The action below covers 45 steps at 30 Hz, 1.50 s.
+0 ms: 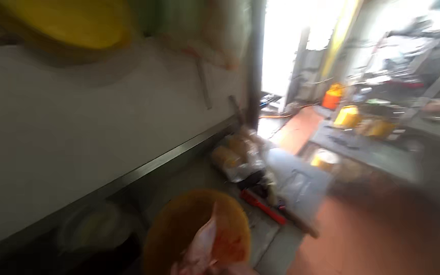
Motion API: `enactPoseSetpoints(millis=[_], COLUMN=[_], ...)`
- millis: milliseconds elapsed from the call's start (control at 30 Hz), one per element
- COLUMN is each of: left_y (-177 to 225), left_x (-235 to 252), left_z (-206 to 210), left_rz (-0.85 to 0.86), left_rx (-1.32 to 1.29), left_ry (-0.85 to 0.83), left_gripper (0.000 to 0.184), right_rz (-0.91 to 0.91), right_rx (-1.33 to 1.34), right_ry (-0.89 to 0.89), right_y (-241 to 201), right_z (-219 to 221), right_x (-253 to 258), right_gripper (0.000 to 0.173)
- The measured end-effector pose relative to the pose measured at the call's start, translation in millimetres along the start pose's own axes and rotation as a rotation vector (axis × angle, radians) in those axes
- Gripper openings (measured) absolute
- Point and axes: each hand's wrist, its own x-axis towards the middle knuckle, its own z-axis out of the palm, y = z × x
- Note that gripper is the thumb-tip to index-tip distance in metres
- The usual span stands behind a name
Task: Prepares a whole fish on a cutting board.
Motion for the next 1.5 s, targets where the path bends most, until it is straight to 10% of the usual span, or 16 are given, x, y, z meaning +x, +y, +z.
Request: enactPoseSetpoints(millis=[700,900,1033,1500], left_y=[-34,-4,7,-1], left_x=[31,57,71,68], left_z=[-32,-64,-65,-66], left_rz=[0.144,0.328,0.218,0.172], left_rx=[0.453,1.185,1.341,1.285], left_ry=[0.168,0.073,0.077,0.111], left_gripper=[0.047,0.051,0.056,0.051], right_rz=[0.017,0.232,0.219,0.277], right_rx=[0.112,0.004,-0.03,0.029], right_ry=[-0.188,-0.225,-0.461,-0.311], right_y=[17,112,78,96], right_z=[23,9,31,32], right_x=[-12,27,-5,1], right_gripper=[0.023,0.03,0.028,0.029])
